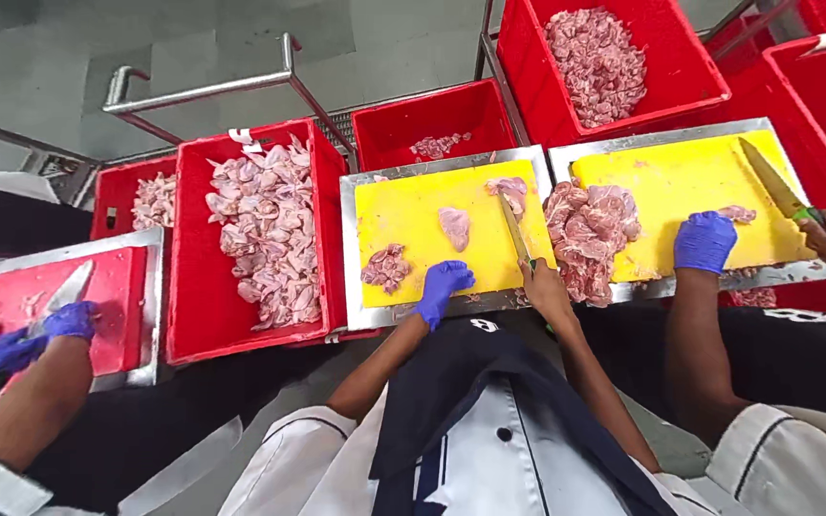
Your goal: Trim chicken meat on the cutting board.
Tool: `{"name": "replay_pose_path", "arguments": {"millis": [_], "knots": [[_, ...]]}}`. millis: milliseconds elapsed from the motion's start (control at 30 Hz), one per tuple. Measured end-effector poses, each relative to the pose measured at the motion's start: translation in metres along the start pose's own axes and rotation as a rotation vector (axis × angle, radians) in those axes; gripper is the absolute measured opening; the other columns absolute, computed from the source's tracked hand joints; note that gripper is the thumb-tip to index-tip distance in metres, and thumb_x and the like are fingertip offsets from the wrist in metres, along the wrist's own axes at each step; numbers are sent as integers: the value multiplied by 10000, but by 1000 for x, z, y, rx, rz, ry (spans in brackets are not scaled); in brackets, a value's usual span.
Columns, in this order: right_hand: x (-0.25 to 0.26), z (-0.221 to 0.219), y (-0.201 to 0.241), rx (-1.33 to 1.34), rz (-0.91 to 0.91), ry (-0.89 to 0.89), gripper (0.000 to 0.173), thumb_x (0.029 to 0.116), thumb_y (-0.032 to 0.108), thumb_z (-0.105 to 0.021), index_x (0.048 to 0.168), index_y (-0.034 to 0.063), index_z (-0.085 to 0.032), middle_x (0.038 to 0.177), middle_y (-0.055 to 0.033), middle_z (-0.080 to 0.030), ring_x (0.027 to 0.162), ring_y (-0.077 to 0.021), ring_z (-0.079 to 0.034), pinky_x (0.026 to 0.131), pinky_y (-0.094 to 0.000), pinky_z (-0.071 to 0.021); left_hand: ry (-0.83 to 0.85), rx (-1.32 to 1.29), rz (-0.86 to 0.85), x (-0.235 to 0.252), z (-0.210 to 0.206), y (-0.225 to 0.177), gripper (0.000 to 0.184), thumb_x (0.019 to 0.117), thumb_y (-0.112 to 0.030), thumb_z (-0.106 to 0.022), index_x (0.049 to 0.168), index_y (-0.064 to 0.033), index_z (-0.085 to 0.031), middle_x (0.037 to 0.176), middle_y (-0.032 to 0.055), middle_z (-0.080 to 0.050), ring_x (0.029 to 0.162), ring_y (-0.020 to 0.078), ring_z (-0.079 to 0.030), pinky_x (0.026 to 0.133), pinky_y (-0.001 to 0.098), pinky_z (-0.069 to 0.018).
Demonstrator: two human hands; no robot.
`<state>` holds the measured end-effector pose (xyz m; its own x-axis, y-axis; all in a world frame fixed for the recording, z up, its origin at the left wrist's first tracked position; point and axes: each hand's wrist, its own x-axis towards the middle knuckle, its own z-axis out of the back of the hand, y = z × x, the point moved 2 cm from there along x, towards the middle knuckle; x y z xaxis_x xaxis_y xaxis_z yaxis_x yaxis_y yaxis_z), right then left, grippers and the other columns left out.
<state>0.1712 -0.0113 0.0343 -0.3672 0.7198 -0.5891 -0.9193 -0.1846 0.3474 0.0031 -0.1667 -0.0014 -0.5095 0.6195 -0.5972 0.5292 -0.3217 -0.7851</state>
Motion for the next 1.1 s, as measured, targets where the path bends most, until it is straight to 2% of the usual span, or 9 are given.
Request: {"name": "replay_pose_path", "arguments": {"millis": [67, 167, 233, 333, 433, 700, 900, 1000, 1100], "knots": [[-10, 1, 2, 7, 38, 8, 574, 1098, 480, -411, 1269, -47, -563, 1018, -270, -677, 1000, -438, -685, 879, -605, -528, -73, 137, -45, -1, 3, 5, 254, 987, -41, -647, 1202, 93, -627, 976, 174, -756, 812, 216, -765, 799, 366, -649], [-31, -2, 10, -14, 124, 78, 558, 1094, 488, -420, 1235, -31, -570, 940, -241, -670, 919, -420, -689, 819, -594, -539, -243, 430, -411, 15, 7, -24, 267, 983, -97, -638, 1209, 43, -669, 1076, 148, -746, 962, 187, -739, 913, 368, -609], [-32, -6, 21, -78, 159, 115, 576, 1091, 514, -404, 1245, -15, -571, 946, -225, -679, 934, -412, -695, 824, -588, -544, -229, 610, -604, 40, 3, -36, 280, 986, -104, -613, 1222, 31, -677, 1203, 180, -701, 1095, 240, -703, 999, 402, -576], [-27, -7, 35, -167, 167, 152, 579, 1093, 509, -399, 1260, -21, -562, 1004, -241, -685, 997, -425, -694, 853, -591, -545, -205, 857, -766, 71, -7, -32, 217, 985, -122, -611, 1119, -5, -735, 1173, 179, -716, 1158, 329, -665, 1038, 461, -528], [-29, -8, 49, -208, 122, 189, 569, 1100, 496, -380, 1280, -21, -535, 1045, -241, -677, 1023, -421, -692, 861, -573, -551, -253, 943, -818, 81, -11, -30, 204, 995, -85, -575, 1048, -2, -754, 1106, 179, -732, 1120, 357, -678, 1011, 472, -541], [38, -26, 145, -142, 152, 94, 511, 1109, 394, -385, 1324, -50, -518, 1161, -259, -673, 1114, -410, -681, 921, -577, -545, -174, 854, -781, 78, -5, -28, 237, 1017, -23, -519, 1089, 12, -742, 1147, 193, -718, 1171, 354, -655, 1054, 471, -513], [-39, -37, 54, -200, 1, 115, 609, 1095, 501, -380, 1354, -36, -507, 1116, -258, -679, 1065, -433, -688, 882, -596, -548, -190, 993, -773, 81, -7, -30, 223, 1009, -106, -558, 1069, 2, -743, 1154, 173, -728, 1183, 338, -665, 1046, 461, -526], [-64, -38, 5, -197, -40, 174, 624, 1089, 527, -381, 1363, -17, -519, 1084, -259, -690, 1050, -436, -691, 884, -607, -542, -132, 1000, -775, 73, 0, -26, 314, 995, -209, -614, 1223, -10, -698, 1277, 185, -687, 1260, 358, -619, 1088, 464, -496], [-65, -32, -10, -85, -48, 110, 580, 1088, 528, -390, 1227, 1, -591, 969, -230, -685, 963, -410, -694, 837, -599, -539, -76, 1218, -678, 63, -1, -26, 439, 955, -299, -655, 1322, -59, -664, 1378, 196, -623, 1316, 384, -563, 1103, 484, -466]]}}
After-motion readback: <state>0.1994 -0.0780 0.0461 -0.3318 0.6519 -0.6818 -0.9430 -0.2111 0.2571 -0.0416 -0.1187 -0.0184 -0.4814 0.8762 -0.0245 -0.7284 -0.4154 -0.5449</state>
